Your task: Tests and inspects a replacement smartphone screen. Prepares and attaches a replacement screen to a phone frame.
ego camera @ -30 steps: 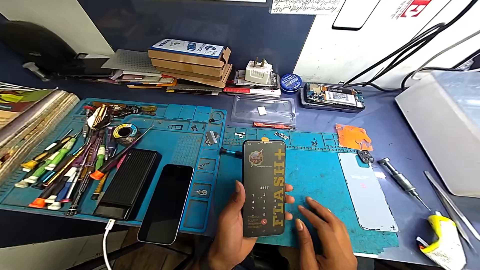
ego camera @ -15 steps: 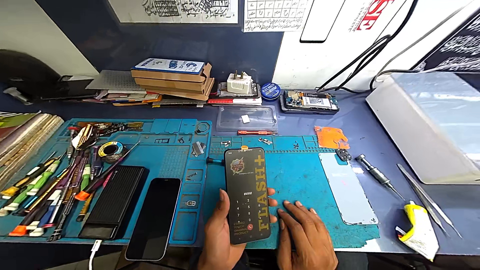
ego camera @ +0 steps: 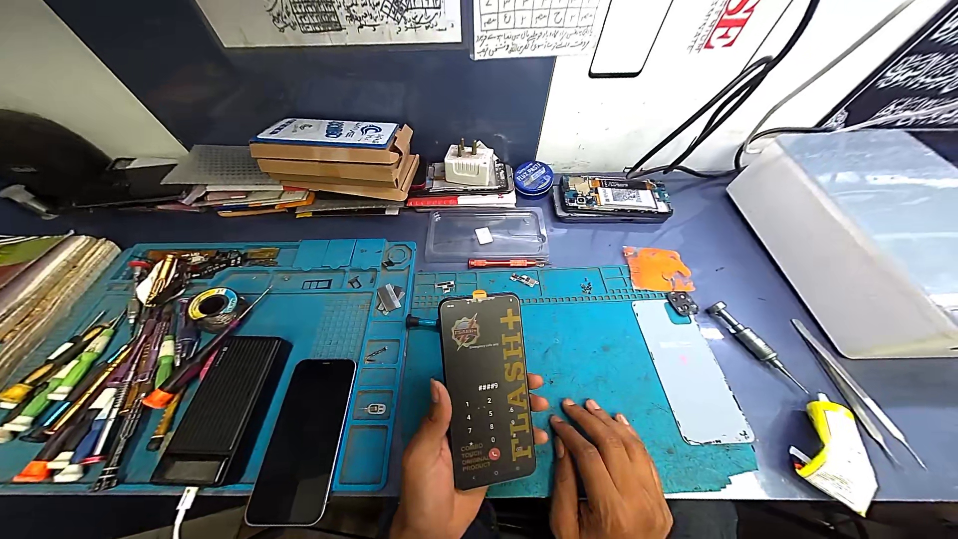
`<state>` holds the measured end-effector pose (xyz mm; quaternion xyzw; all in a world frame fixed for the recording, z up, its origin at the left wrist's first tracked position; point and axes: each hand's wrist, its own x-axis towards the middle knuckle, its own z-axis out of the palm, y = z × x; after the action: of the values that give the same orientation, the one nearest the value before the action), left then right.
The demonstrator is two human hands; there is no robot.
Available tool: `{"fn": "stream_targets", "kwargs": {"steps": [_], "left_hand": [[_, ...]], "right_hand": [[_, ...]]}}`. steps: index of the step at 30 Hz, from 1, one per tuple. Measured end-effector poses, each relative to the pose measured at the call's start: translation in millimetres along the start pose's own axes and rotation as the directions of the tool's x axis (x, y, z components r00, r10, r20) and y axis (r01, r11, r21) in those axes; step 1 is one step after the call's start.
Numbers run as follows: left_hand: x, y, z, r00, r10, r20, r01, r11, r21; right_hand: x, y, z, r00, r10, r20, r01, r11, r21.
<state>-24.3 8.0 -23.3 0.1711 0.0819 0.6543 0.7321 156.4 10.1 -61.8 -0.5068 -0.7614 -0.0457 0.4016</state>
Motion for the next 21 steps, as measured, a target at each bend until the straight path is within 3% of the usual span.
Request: {"fn": "stream_targets", "kwargs": {"steps": [17,21], "left_hand": [[3.7,-0.9,3.0,0.999,-0.002,-0.049,0.003,1.000,0.009],[6.5,4.1,3.4,0.997,-0.057,-0.059,0.063,0.992,0.107]], "right_hand": [[0.0,1.4,1.3,1.000,0.005,-0.009,-0.005,1.000,0.010],[0.7,-0.4,2.4,0.999,0.021,-0.030,-0.021,1.000,0.014]]}}
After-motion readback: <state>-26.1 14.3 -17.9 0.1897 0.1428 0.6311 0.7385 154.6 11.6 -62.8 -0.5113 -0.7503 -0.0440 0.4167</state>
